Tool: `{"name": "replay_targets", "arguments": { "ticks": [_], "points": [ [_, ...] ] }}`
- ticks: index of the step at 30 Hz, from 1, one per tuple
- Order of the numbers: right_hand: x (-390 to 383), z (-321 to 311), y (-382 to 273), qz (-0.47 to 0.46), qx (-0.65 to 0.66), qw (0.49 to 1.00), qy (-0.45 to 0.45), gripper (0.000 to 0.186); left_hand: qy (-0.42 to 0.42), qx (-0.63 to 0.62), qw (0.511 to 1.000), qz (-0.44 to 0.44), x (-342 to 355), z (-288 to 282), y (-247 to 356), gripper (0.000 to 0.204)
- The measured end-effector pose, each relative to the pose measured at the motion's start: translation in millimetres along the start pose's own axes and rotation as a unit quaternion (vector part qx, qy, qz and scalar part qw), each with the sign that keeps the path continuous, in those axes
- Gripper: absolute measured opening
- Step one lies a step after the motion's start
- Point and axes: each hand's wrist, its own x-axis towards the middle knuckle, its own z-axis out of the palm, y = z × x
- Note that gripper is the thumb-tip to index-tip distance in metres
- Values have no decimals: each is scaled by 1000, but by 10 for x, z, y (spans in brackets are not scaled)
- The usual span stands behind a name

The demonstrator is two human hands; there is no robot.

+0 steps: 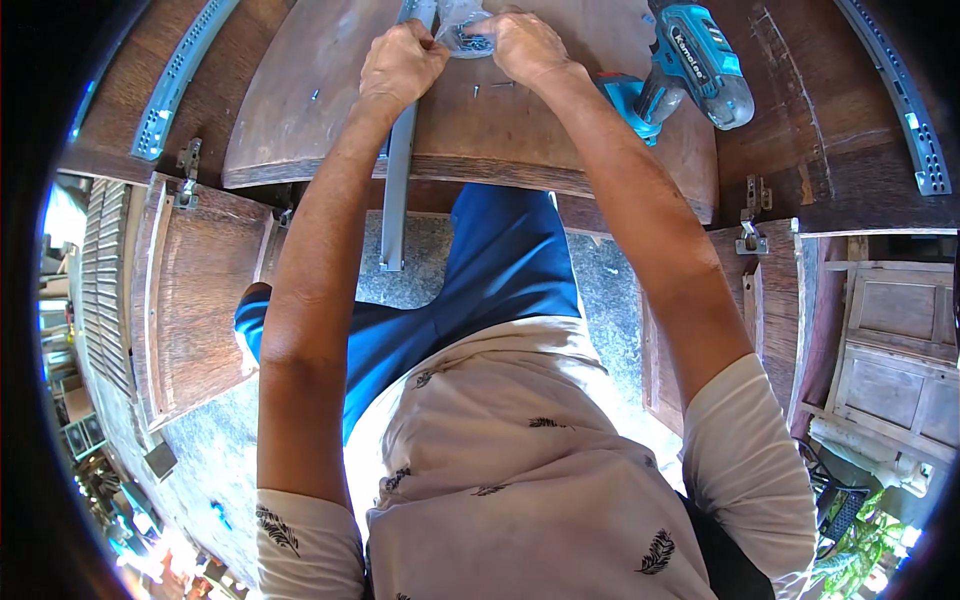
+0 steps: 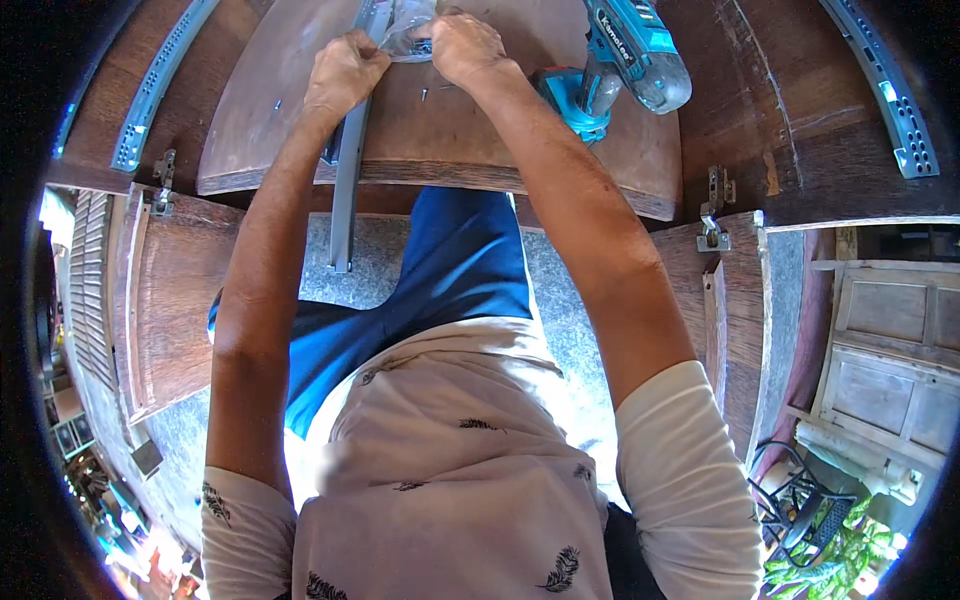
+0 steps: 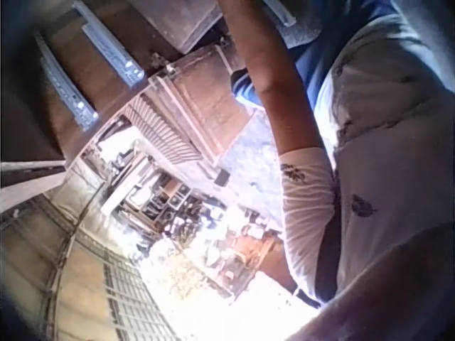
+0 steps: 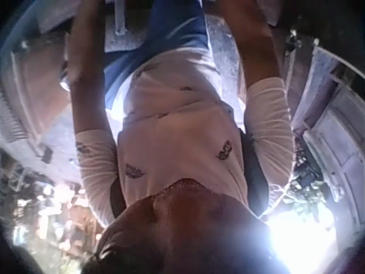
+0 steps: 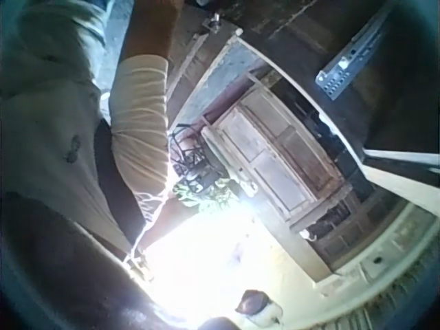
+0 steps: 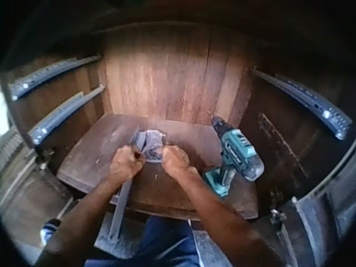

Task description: Installing metal drawer slides onto the inside of a wooden cabinet using a power drill and screws.

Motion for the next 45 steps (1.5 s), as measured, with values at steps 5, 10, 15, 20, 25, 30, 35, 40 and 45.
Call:
{"name": "replay_targets", "arguments": {
  "ticks": [5, 10, 15, 20, 25, 30, 35, 40, 45],
  "points": [
    [-4, -31, -59, 14, -25, 999, -21, 37, -2, -4, 1000, -7, -3, 44, -35, 23],
    [-10, -71, -85, -3, -14, 1000, -19, 35, -2, -8, 1000, -19, 4, 44, -15, 23],
    [66, -23, -50, -19, -19, 999, -42, 33, -7, -11, 999, -34, 35, 80, -12, 24],
    [256, -1, -8, 3, -69, 990, -126, 34, 1, -17, 999, -40, 14, 161, 30, 24],
    [460, 46, 29, 28, -85, 982, -169, 37, 10, -22, 998, -52, 62, 172, 52, 23],
    [550, 77, 44, 44, -70, 981, -174, 41, 0, -27, 997, -69, 107, 185, 55, 23],
    [638, 0, -10, 50, -64, 975, -207, 42, -2, -34, 997, -73, 130, 167, 22, 25],
    [803, 23, 109, 17, -24, 964, -265, 40, -5, -46, 996, -81, 113, 136, -2, 23],
    [790, 133, 319, -25, 45, 970, -239, 35, -1, -63, 995, -77, 76, 151, 15, 22]
  ]
}}
